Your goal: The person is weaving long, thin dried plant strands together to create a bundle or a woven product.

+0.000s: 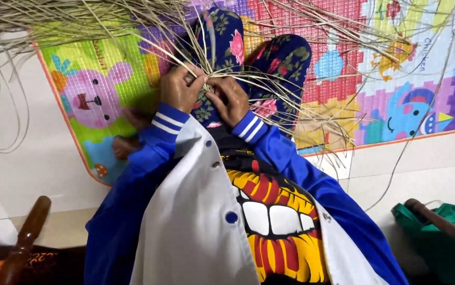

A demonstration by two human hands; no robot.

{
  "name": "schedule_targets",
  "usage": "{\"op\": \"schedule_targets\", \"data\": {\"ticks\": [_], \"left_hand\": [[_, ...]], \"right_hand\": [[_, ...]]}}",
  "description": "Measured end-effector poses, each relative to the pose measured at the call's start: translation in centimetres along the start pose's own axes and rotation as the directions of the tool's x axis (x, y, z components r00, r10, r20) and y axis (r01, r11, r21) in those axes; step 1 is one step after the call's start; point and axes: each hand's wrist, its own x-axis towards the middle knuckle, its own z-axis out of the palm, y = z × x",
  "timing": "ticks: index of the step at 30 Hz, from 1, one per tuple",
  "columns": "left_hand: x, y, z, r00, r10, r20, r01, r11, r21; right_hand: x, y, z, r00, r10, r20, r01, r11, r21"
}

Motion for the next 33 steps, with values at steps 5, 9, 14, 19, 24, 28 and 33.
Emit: {"op": "schedule_targets", "data": {"ticks": [5, 9, 14, 19, 24, 28, 33], "left_hand": [[0.5, 1.4, -0.3, 0.996, -0.093, -0.007, 0.092, 0.995, -0.038], [1.9, -0.6, -0.1, 0.967, -0.166, 0.191, 0.166, 0.986, 0.013], [3.5, 0.6, -1.5, 0.910, -0.124, 0.396, 0.127, 0.992, 0.019], [4.0, 0.5, -1.6, 0.896, -0.018, 0.443, 0.056, 0.996, -0.074], [2.7, 0.5, -1.7, 0.965, 0.067, 0.255, 0.025, 0.940, -0.341], [1.4, 0.0, -1.7, 0.930, -0.171, 0.326, 0.309, 0.842, -0.441], [0.0, -2.4, 0.1, 0.891, -0.430, 0.148, 0.441, 0.736, -0.513]], "right_hand": [[0.0, -0.2, -0.1, 1.000, 0.006, -0.002, -0.006, 1.000, 0.002], [-0.2, 0.1, 0.0, 1.000, 0.006, 0.000, -0.006, 1.000, 0.009], [-0.4, 0.6, 0.2, 1.000, 0.015, 0.002, -0.016, 1.000, 0.020], [0.1, -1.5, -0.3, 0.988, 0.139, 0.066, -0.135, 0.989, -0.065], [0.5, -1.9, -0.4, 0.988, 0.140, 0.064, -0.138, 0.989, -0.046], [0.2, -1.1, 0.0, 0.988, 0.143, 0.064, -0.139, 0.988, -0.063], [0.2, 0.0, 0.2, 1.000, -0.001, -0.007, 0.001, 0.999, 0.033]]}}
